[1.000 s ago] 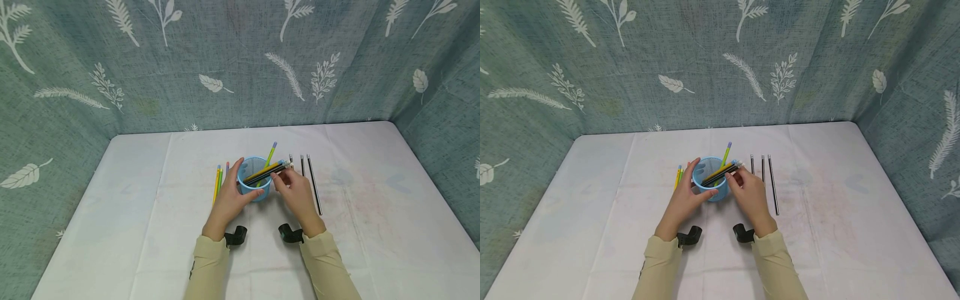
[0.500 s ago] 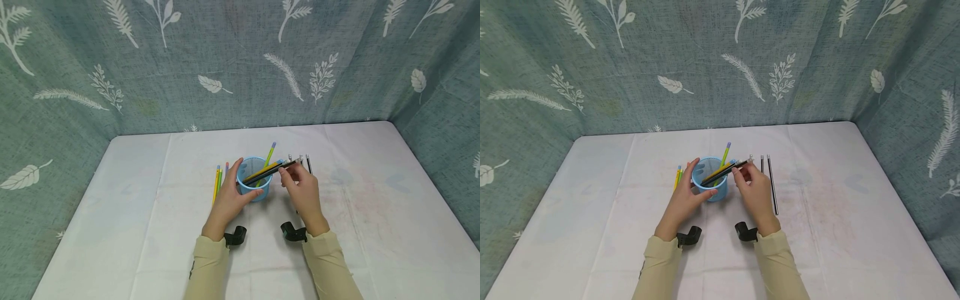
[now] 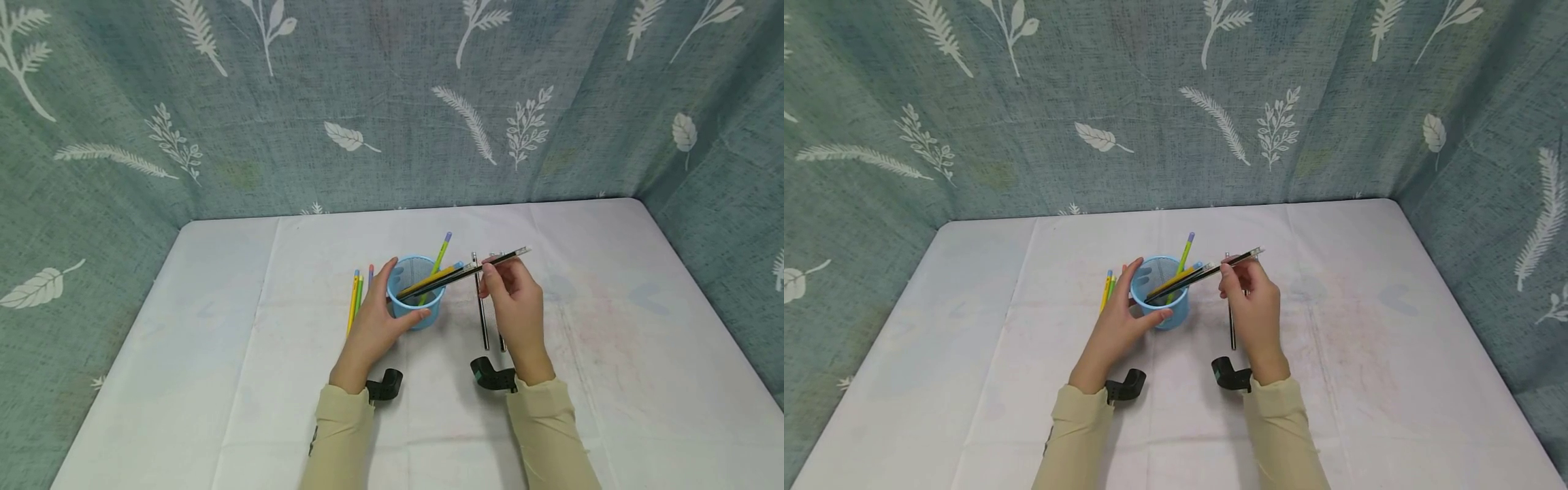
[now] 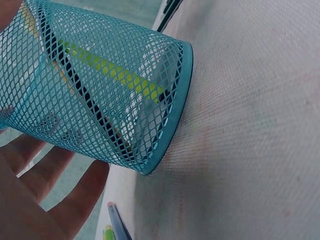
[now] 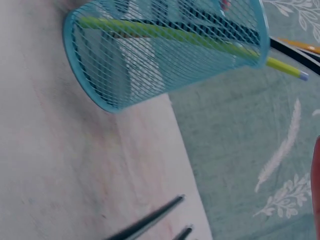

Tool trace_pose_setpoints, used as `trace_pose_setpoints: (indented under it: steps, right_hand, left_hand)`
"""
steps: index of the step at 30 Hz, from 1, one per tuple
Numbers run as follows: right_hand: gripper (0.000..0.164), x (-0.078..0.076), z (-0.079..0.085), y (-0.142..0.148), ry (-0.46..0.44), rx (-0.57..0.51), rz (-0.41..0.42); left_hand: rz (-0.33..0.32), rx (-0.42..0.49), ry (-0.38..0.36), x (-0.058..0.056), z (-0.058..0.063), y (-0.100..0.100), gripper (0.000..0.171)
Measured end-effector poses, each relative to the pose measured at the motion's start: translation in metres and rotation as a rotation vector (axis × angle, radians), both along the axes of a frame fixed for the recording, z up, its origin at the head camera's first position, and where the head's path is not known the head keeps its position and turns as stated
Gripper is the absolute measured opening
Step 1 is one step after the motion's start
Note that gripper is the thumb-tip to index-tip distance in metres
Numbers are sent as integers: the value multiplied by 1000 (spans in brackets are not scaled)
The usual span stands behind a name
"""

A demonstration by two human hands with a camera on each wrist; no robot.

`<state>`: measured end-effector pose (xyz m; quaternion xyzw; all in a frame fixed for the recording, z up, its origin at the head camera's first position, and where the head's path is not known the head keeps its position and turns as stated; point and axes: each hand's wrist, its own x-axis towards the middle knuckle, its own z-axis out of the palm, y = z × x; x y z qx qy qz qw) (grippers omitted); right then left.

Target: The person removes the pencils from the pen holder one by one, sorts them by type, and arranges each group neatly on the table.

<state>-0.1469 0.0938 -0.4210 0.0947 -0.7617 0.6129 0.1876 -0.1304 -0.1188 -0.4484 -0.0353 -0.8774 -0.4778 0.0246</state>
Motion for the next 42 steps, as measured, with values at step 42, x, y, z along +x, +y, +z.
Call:
trace_pose_setpoints:
  steps: [42]
  right_hand:
    - [37, -24, -34, 63, -59, -194, -121]
  left_hand:
    - [-15, 25, -18, -1, -1, -1, 91]
